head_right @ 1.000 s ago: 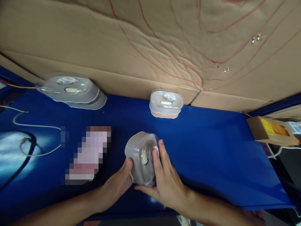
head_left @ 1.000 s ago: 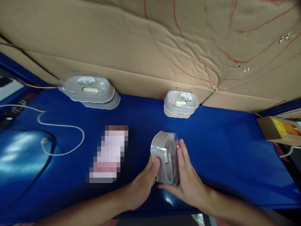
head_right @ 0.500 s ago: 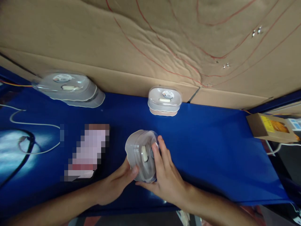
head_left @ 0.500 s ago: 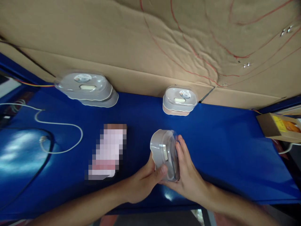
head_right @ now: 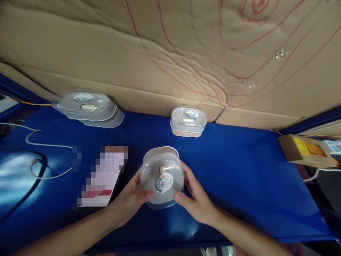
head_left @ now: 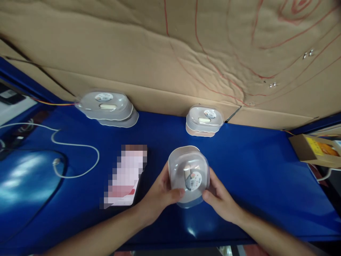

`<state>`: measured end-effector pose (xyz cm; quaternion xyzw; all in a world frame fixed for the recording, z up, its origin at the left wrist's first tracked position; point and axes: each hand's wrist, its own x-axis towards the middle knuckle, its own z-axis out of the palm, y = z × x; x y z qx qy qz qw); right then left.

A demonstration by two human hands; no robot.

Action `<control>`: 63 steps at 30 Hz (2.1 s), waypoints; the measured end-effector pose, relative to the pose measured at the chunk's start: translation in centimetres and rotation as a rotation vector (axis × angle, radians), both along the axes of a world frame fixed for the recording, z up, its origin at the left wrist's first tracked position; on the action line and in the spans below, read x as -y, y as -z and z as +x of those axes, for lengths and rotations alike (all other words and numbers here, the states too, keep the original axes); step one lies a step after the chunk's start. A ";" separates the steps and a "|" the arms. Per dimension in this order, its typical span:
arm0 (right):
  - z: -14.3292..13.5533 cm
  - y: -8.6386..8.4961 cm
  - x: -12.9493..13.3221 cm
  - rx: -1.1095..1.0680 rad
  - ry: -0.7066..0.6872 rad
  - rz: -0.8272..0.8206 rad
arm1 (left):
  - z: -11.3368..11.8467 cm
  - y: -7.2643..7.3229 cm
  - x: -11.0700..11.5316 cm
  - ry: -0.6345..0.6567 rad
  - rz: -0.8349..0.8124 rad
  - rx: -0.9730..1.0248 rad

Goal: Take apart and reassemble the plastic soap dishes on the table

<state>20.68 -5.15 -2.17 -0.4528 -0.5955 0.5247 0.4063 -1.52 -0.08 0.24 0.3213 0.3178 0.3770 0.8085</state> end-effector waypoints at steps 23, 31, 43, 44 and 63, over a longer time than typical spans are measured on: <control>1.9 -1.2 -1.9 0.083 0.024 0.085 | 0.3 -0.4 -0.8 -0.003 -0.108 0.049; 3.3 -0.5 -2.4 0.418 0.226 0.330 | 0.6 -0.4 -1.3 -0.028 -0.181 0.070; 1.8 -2.1 -3.6 0.851 0.026 0.803 | 0.7 -0.6 -1.1 -0.100 -0.138 0.155; 1.9 -2.1 -3.6 0.838 0.023 0.808 | 0.7 -0.6 -1.1 -0.098 -0.123 0.165; 7.2 -8.7 -14.5 0.795 0.211 0.822 | 0.2 -0.5 -1.2 0.093 -0.036 0.010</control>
